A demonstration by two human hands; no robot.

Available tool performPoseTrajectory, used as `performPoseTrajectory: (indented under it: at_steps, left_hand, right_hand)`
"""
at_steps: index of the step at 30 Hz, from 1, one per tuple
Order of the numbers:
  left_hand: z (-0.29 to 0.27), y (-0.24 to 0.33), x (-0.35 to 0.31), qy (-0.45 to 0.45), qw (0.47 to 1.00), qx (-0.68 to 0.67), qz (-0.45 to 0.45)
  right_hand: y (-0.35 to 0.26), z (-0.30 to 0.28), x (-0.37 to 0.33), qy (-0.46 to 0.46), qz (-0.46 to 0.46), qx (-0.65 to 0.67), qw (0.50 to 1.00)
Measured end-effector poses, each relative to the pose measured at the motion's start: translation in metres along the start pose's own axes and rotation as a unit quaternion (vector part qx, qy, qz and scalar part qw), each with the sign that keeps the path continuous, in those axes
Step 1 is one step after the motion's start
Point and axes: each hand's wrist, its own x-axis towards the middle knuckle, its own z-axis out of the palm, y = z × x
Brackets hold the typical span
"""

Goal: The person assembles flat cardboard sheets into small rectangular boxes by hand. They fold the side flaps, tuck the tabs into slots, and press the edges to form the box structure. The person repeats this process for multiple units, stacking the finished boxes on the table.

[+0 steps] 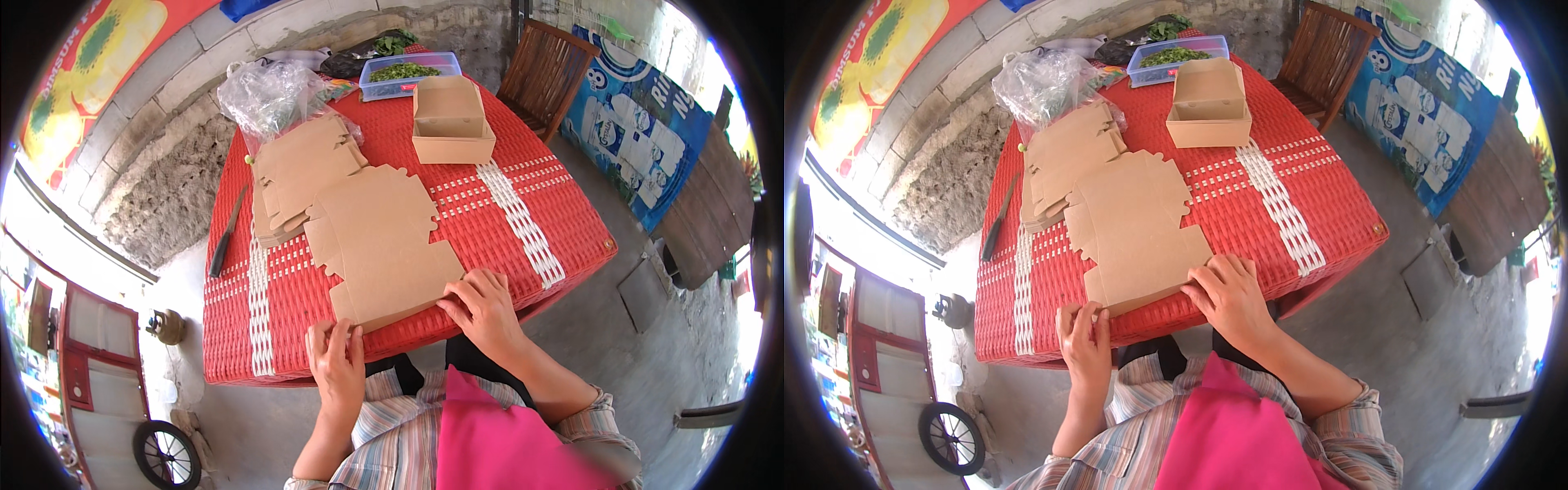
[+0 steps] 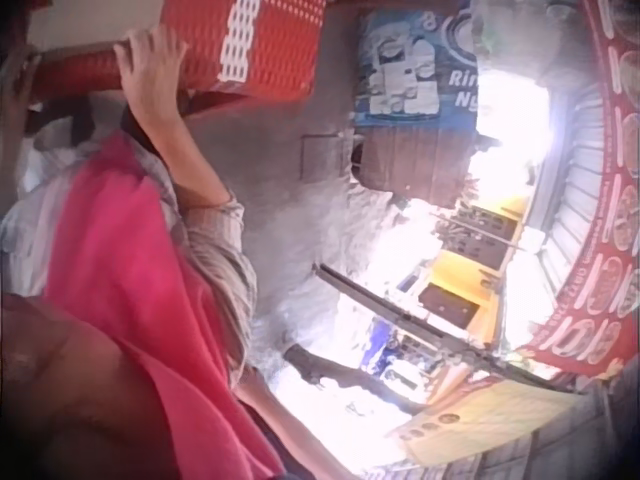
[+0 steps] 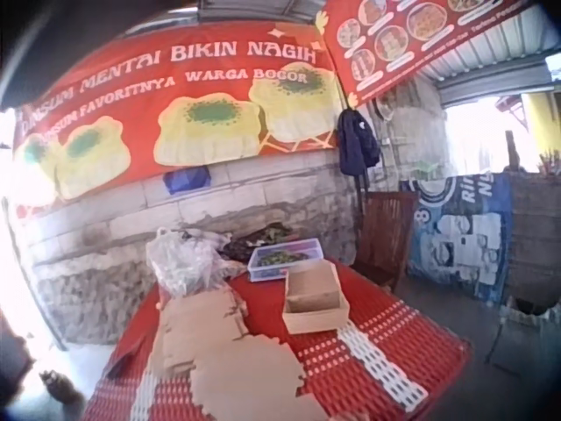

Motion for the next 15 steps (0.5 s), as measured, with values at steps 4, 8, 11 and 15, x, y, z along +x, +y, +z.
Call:
performPoseTrajectory:
  at_steps: [4, 8, 11, 15]
  left_hand:
    - [0.008, 0.002, -0.009, 0.028, 0.999, -0.028, 0.004]
    - [0.011, 0.000, -0.014, 0.027, 0.998, -0.037, 0.053]
    - [0.013, -0.001, -0.012, 0.030, 0.994, -0.067, 0.076]
    - [0.015, -0.003, -0.013, 0.034, 0.994, -0.085, 0.059]
  right_hand:
    - [0.000, 0.001, -0.004, 0.019, -0.006, -0.001, 1.000]
    - [0.009, 0.006, -0.011, 0.019, -0.047, 0.048, 0.998]
    - [0.009, 0.007, -0.011, 0.020, -0.074, 0.088, 0.993]
    - [0.003, 0.005, -0.007, 0.018, -0.042, 0.123, 0.991]
